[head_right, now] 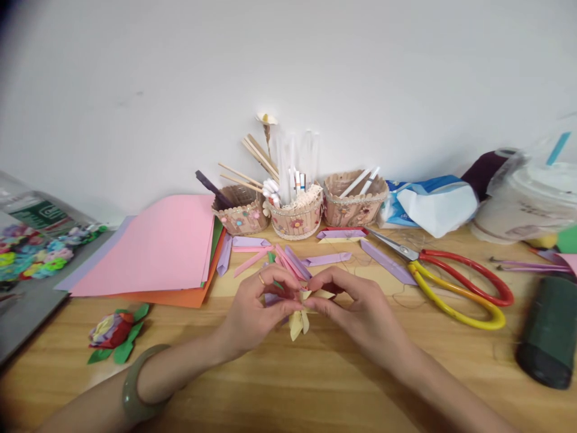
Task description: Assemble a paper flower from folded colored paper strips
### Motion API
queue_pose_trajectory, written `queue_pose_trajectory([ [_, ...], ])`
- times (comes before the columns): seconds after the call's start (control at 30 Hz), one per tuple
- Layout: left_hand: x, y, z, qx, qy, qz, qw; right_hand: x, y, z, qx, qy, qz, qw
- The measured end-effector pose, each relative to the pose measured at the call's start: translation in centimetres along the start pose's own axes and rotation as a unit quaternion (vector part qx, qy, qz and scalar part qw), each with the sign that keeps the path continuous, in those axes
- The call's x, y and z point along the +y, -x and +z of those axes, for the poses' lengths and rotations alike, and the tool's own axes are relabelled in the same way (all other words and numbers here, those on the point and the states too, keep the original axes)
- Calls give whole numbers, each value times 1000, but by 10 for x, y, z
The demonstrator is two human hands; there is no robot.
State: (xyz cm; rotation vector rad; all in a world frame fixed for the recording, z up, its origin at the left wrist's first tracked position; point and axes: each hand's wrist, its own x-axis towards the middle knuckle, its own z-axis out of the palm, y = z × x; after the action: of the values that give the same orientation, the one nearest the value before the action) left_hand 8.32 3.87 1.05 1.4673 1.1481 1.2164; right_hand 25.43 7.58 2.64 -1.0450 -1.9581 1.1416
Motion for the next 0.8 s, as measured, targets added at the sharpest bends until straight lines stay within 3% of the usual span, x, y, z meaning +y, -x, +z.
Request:
queue_pose_trajectory([
  [0.23, 3, -2, 0, 0, -16, 31, 999, -2, -1, 1, 6, -8, 5, 1000],
  [0.63, 3, -2, 1, 8, 2, -22, 1000, -4, -1, 1, 17, -16, -8, 1000],
  [0.8, 3, -3, 1, 7, -5, -3, 1000, -6, -2, 2, 17, -25, 5, 1000],
])
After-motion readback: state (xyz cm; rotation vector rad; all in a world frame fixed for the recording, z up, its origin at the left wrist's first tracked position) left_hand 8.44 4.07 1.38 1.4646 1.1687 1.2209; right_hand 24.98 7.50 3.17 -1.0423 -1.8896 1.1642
